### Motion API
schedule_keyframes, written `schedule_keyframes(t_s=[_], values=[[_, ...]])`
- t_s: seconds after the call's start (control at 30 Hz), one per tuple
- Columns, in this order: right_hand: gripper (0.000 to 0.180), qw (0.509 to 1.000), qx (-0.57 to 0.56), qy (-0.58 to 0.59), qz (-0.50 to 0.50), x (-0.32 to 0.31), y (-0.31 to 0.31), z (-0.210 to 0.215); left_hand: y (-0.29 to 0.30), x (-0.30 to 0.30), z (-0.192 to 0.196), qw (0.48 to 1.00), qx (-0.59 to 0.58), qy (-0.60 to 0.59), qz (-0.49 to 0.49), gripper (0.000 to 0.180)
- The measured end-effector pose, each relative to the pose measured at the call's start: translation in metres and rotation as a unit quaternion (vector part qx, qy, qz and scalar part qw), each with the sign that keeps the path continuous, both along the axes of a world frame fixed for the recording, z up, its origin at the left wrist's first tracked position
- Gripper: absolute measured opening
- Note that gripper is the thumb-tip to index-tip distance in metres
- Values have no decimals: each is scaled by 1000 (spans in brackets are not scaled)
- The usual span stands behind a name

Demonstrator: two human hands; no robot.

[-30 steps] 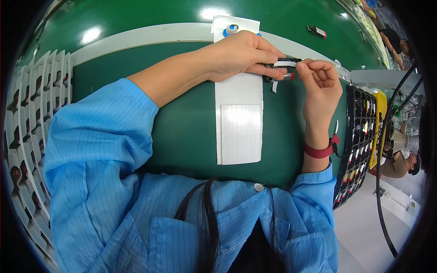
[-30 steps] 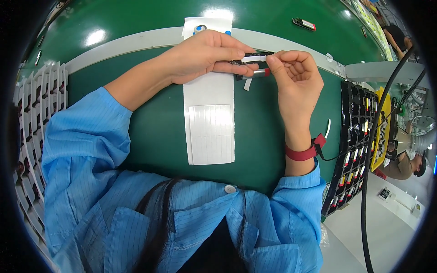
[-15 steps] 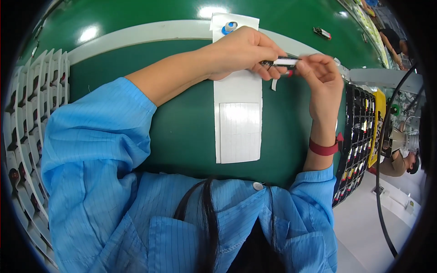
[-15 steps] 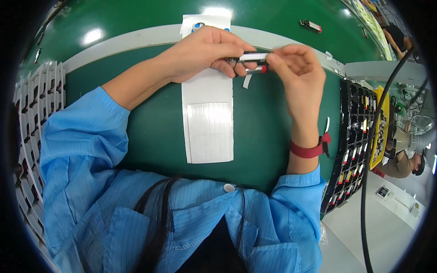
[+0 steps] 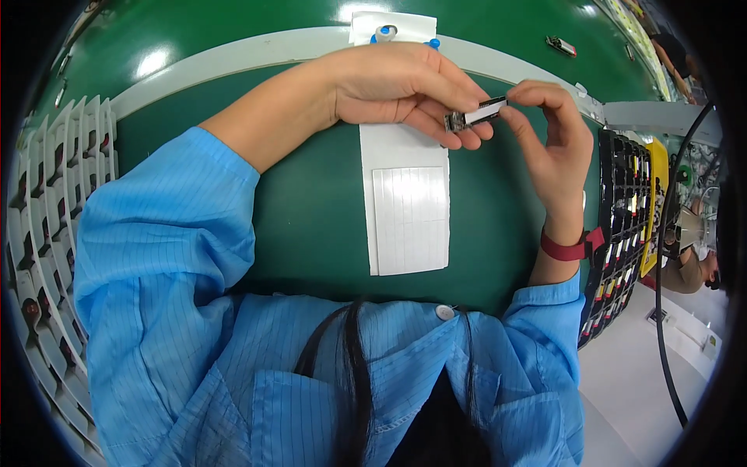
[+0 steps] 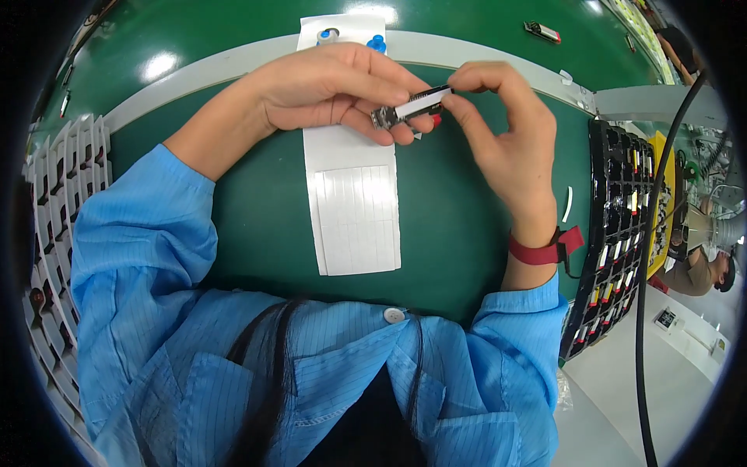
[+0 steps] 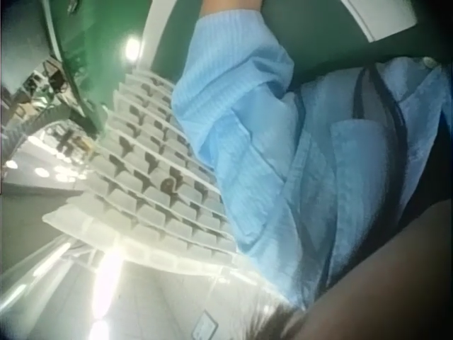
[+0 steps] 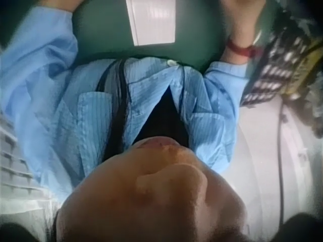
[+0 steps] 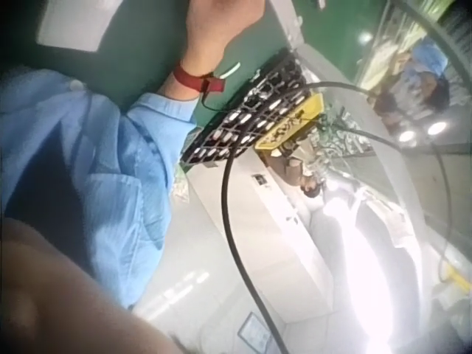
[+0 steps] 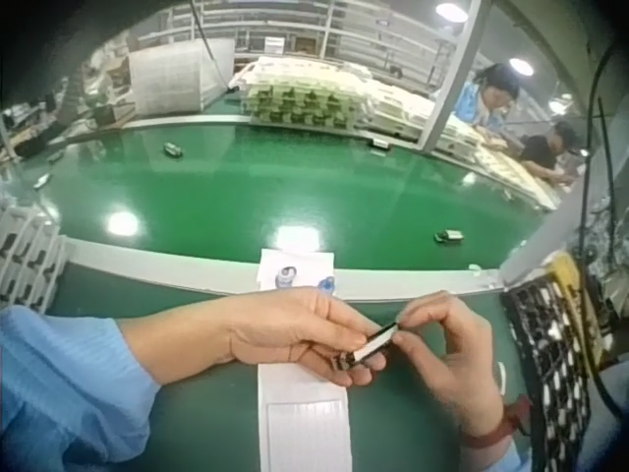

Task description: The person assembles electronic components by attaching batteries and wires to plastic housings by hand.

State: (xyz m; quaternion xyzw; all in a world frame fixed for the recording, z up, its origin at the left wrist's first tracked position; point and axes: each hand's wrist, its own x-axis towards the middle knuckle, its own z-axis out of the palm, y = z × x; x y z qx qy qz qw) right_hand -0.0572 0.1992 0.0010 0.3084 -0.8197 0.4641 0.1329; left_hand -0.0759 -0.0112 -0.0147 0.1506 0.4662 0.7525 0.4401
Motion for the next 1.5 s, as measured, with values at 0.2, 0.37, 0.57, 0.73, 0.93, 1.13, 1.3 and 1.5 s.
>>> schedule_keyframes(t_s=[0.2, 0.37, 0.57, 0.73, 0.93, 1.13, 1.3, 1.5], values=[[19, 992, 110, 61, -10, 4, -3, 4, 1, 0, -4, 999, 12, -40, -1, 37], [20, 984, 141, 110, -18, 6, -8, 8, -2, 3, -2, 999, 10, -30, 19, 38], [21, 980, 146, 135, -20, 2, -7, 4, -2, 0, -1, 1000, 2, -22, 15, 40], [19, 982, 144, 106, -57, 6, -10, 1, 5, 6, 2, 998, -27, 13, 57, 40], [22, 936, -258, -222, -90, 17, -16, 1, 11, 13, 2, 994, -22, 49, 100, 35], [23, 984, -136, -7, -114, 8, -23, -8, 9, 14, 6, 995, -16, 29, 89, 33], [19, 992, -28, 78, -98, 3, -21, -13, 9, 10, 2, 997, -7, 15, 70, 33], [22, 953, -198, -221, 62, 20, -27, 10, 3, 5, -4, 993, 30, 29, 111, 33]])
